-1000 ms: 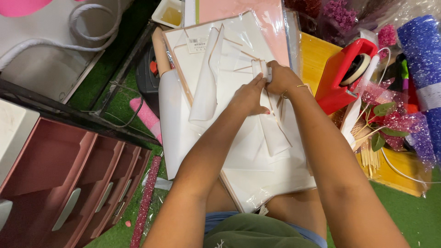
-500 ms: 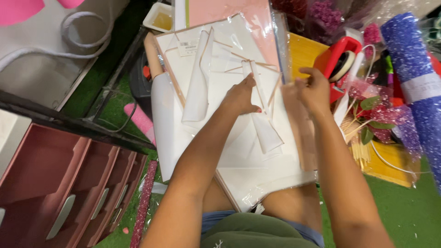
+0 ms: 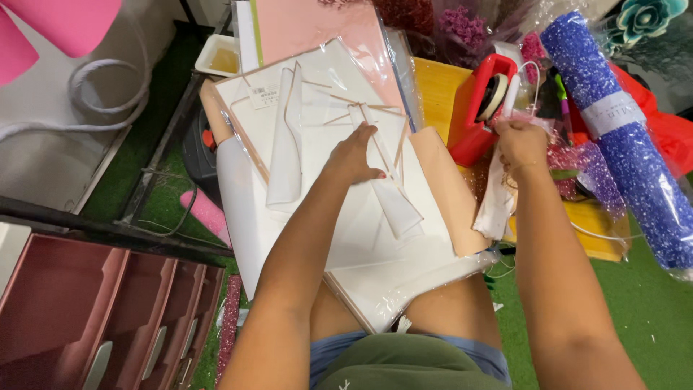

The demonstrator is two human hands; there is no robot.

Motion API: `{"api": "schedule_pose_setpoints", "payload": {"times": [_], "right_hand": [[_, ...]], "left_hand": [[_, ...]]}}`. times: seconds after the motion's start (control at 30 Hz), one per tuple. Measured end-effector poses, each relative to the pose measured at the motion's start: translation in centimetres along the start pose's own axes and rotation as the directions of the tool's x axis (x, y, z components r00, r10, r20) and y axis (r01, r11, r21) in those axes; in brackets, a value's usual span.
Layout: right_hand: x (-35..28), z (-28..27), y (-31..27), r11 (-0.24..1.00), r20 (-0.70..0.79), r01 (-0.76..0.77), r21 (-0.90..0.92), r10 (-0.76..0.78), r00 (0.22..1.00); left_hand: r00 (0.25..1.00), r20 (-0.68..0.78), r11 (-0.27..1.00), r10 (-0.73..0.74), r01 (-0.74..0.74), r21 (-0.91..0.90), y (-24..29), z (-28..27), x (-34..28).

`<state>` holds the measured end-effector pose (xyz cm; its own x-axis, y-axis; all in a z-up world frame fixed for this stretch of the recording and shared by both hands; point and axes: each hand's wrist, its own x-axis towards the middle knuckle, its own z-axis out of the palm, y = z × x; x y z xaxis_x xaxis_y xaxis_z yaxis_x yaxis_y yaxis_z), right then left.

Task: The person wraps a red artificial flower with pink glittery mesh and white paper. They fold the paper around the flower, secure it with tape, and then fold a larger sheet of white paper to create a backing.

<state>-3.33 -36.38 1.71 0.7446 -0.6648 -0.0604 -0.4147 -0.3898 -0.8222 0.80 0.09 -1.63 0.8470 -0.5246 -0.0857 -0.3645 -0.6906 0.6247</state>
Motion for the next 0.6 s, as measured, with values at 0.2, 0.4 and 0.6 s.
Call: {"api": "schedule_pose_setpoints", "payload": {"times": [0.2,0.4,0.6], "right_hand": [[11.6,1.5,7.3,0.990,0.079,0.021,-0.138,-0.010,0.997],[-3.4,-0.3,-2.4,0.935,-0.093,-0.033,0.353,0.070,0.993],[-6.5,0.7,-1.1,0.985,-0.101,0.075,0.153,-0.060,0.993]], "left_hand": [[1.000,0.012,1.000,0.010,-0.010,-0.011,0.1,-0.3,-0.3],[1.000,0.010,1.000,-0.011,0.011,-0.010,0.5,-0.5,-0.8],[1.000,0.014,1.000,-0.013,0.013,-0.011,0.6,-0.8,-0.8]]}}
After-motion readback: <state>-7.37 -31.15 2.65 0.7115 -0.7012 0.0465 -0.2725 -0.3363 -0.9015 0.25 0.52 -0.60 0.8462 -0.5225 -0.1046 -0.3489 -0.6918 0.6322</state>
